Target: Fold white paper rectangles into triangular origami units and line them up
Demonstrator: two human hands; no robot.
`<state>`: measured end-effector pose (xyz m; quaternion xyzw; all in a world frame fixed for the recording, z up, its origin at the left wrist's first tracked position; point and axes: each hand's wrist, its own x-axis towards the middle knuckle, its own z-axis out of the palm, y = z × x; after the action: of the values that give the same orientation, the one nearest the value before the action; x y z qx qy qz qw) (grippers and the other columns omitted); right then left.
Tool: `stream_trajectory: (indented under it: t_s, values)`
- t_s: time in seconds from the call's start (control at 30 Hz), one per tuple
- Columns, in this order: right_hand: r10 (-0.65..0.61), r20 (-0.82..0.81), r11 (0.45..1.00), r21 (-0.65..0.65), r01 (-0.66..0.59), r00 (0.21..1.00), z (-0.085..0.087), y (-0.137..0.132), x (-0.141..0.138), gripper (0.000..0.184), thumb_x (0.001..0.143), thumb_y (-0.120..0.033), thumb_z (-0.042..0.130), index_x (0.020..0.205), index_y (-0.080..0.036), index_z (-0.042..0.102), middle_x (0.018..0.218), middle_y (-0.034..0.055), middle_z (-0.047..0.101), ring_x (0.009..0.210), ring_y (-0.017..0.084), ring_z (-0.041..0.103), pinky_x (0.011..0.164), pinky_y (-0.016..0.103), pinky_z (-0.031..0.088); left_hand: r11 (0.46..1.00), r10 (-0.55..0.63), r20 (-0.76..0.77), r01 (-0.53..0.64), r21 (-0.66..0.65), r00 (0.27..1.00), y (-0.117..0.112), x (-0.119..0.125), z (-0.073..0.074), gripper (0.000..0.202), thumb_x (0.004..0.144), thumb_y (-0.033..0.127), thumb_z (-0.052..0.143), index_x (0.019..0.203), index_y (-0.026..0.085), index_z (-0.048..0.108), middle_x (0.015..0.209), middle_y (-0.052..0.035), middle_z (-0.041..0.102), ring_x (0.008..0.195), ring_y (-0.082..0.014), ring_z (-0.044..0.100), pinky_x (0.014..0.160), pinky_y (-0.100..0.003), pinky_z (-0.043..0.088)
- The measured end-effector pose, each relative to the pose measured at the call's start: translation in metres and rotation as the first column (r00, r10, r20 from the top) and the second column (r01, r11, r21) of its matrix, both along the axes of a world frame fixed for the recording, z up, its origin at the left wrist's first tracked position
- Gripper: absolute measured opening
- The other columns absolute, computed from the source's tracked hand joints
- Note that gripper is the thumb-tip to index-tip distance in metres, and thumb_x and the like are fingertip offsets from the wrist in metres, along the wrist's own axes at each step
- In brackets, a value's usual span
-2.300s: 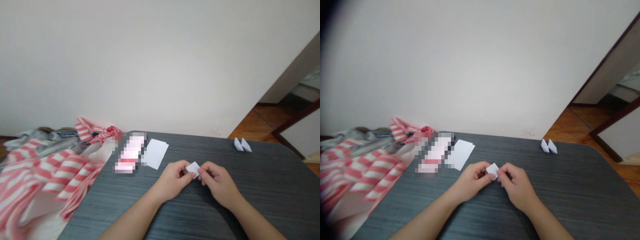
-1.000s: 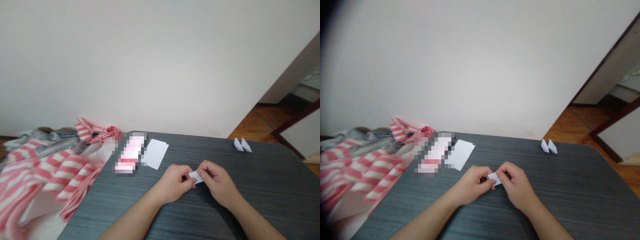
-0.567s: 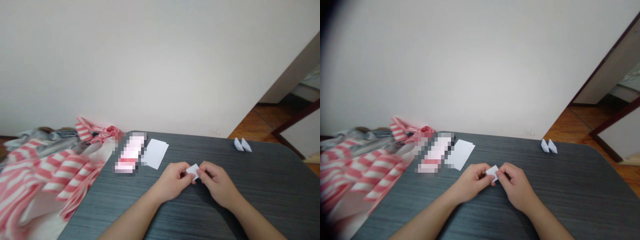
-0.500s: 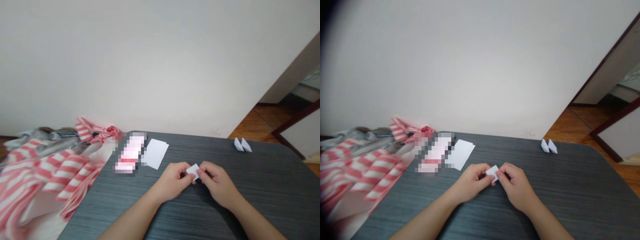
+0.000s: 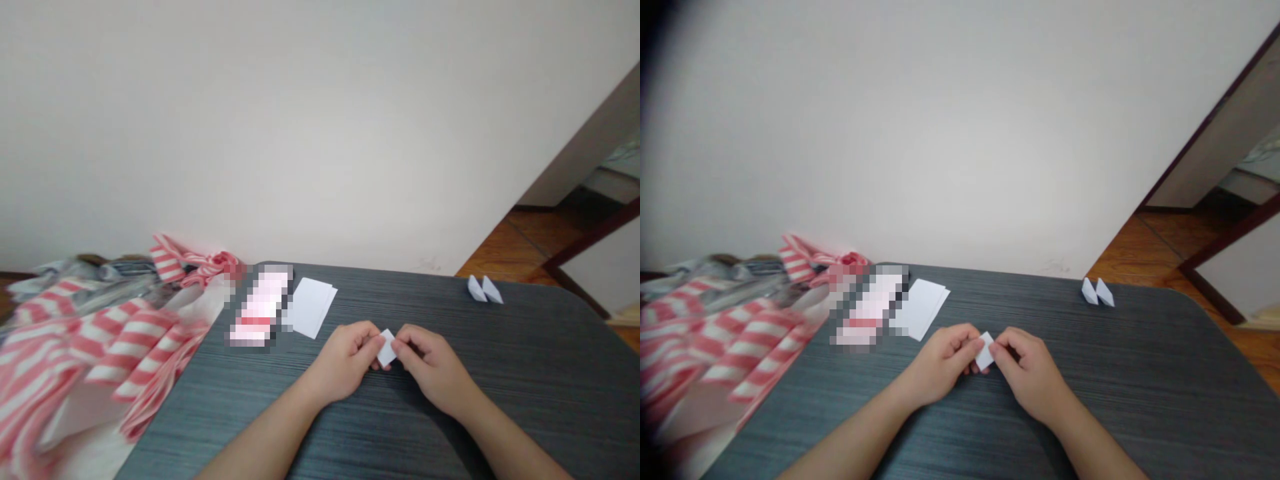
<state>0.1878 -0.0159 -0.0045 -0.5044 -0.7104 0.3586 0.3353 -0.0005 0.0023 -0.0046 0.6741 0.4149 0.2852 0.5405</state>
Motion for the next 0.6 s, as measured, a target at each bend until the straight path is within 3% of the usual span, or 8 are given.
stream_trajectory:
  t_s: [0.27, 0.47, 0.6]
  values:
    - [0.038, 0.004, 0.999, 0.016, -0.039, 0.999, 0.0, 0.0004, 0.0014, 0.024, 0.093, -0.021, 0.053, 0.071, -0.019, 0.06, 0.069, -0.0006, 0.057, 0.065, 0.015, 0.054, 0.063, 0.025, 0.04, 0.997, 0.005, -0.084, 0.002, 0.075, 0.996, -0.0008, -0.0001, 0.0, 0.033, 0.094, 0.036, 0.048, 0.072, 0.015, 0.061, 0.061, 0.001, 0.059, 0.056, -0.011, 0.051, 0.053, -0.021, 0.034]
    - [0.071, 0.017, 0.997, 0.036, -0.072, 0.997, -0.0001, -0.0007, 0.0014, 0.024, 0.093, -0.022, 0.053, 0.07, -0.019, 0.057, 0.071, 0.0, 0.058, 0.067, 0.015, 0.055, 0.065, 0.026, 0.04, 0.997, 0.011, -0.047, -0.007, 0.071, 0.999, -0.0015, 0.0008, 0.0031, 0.027, 0.095, 0.035, 0.048, 0.081, 0.016, 0.062, 0.062, 0.0028, 0.056, 0.057, -0.0106, 0.051, 0.053, -0.021, 0.034]
    - [0.08, 0.021, 0.996, 0.031, -0.08, 0.997, 0.0006, -0.0017, 0.0, 0.024, 0.093, -0.022, 0.053, 0.069, -0.019, 0.056, 0.07, 0.0, 0.058, 0.067, 0.015, 0.055, 0.065, 0.026, 0.04, 0.992, 0.01, -0.07, -0.001, 0.126, 0.997, -0.0008, -0.0002, 0.0053, 0.026, 0.095, 0.029, 0.047, 0.076, 0.016, 0.06, 0.061, 0.0033, 0.055, 0.058, -0.01, 0.051, 0.056, -0.021, 0.034]
